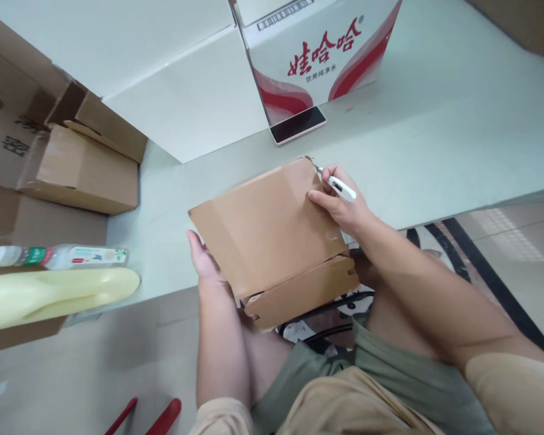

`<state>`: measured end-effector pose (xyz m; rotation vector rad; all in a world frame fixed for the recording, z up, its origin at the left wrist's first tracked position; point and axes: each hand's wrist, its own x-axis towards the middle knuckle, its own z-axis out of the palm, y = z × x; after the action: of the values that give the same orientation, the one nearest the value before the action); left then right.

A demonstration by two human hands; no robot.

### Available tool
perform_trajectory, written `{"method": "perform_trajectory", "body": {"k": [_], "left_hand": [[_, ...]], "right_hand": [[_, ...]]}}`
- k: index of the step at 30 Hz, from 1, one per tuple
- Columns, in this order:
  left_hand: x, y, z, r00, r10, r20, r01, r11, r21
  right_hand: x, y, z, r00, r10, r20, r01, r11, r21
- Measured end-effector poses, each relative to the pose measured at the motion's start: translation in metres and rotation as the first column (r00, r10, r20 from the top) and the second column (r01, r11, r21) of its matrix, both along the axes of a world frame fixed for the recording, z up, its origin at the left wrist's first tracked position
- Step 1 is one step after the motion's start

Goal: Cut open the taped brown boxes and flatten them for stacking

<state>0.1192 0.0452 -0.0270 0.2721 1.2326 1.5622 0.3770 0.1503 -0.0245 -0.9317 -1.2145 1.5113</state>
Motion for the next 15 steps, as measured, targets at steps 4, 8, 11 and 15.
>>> {"method": "perform_trajectory", "body": {"k": [4,8,11,15], "left_hand": [[-0.003,-0.002,-0.008,0.982,0.029,-0.185,-0.033,0.999,-0.017],[-0.011,-0.002,-0.009,0.962,0.123,-0.245,-0.106,0.991,0.084],[-0.02,0.002,-0.006,0.948,0.254,-0.19,-0.223,0.96,0.167],[-0.024,0.009,-0.005,0.91,0.388,-0.144,-0.349,0.907,0.237]], "right_hand": [[-0.002,0.0,-0.001,0.996,-0.092,-0.018,0.092,0.996,-0.006],[0.006,0.008,0.003,0.98,-0.18,-0.087,0.165,0.973,-0.162],[0.011,0.014,0.004,0.958,-0.253,-0.135,0.221,0.952,-0.212],[0.004,0.008,0.002,0.981,-0.074,-0.179,0.035,0.977,-0.212]]}}
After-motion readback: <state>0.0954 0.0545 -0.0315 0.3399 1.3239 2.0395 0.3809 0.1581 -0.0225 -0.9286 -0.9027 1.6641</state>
